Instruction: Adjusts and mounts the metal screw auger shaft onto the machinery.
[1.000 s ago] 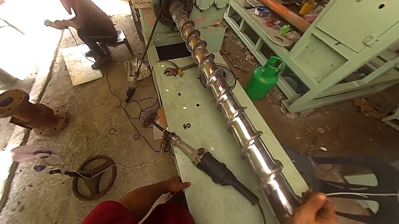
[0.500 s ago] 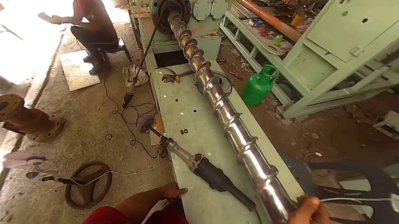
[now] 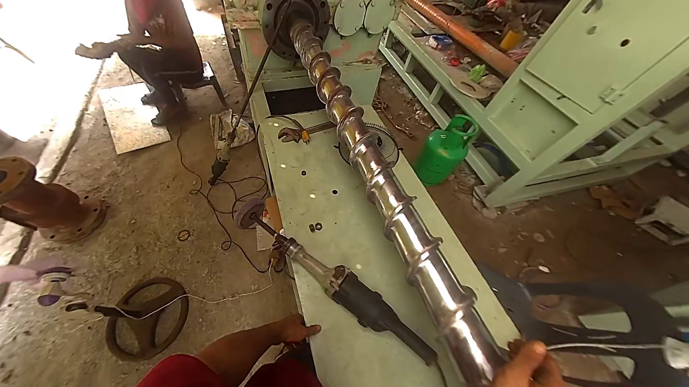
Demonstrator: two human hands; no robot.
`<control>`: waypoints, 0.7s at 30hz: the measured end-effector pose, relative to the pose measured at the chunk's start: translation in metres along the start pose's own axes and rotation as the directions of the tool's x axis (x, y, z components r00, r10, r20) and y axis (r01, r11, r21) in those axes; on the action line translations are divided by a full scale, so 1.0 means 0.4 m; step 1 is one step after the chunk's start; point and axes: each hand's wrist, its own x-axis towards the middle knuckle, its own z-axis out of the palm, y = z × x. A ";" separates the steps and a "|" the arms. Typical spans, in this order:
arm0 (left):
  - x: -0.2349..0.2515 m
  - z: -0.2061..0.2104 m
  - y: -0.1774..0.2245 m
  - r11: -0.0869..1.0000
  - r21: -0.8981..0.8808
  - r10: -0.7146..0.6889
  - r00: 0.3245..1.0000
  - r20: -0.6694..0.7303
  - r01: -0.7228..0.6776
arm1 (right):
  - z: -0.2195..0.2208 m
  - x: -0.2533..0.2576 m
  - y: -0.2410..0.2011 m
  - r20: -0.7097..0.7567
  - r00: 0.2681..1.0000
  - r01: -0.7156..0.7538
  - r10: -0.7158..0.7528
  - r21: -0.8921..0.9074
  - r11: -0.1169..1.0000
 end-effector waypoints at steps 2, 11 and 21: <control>-0.001 0.000 0.000 1.000 -0.009 0.003 1.000 0.002 -0.003 | 0.000 0.000 0.001 0.002 1.000 -0.002 0.002 0.004 1.000; -0.013 0.001 0.008 1.000 0.006 0.003 1.000 0.000 -0.003 | 0.001 0.001 -0.001 0.005 1.000 0.000 0.000 -0.003 1.000; -0.002 0.001 0.000 1.000 -0.008 0.009 1.000 -0.002 -0.009 | 0.003 0.002 0.006 0.007 1.000 -0.002 0.002 -0.001 1.000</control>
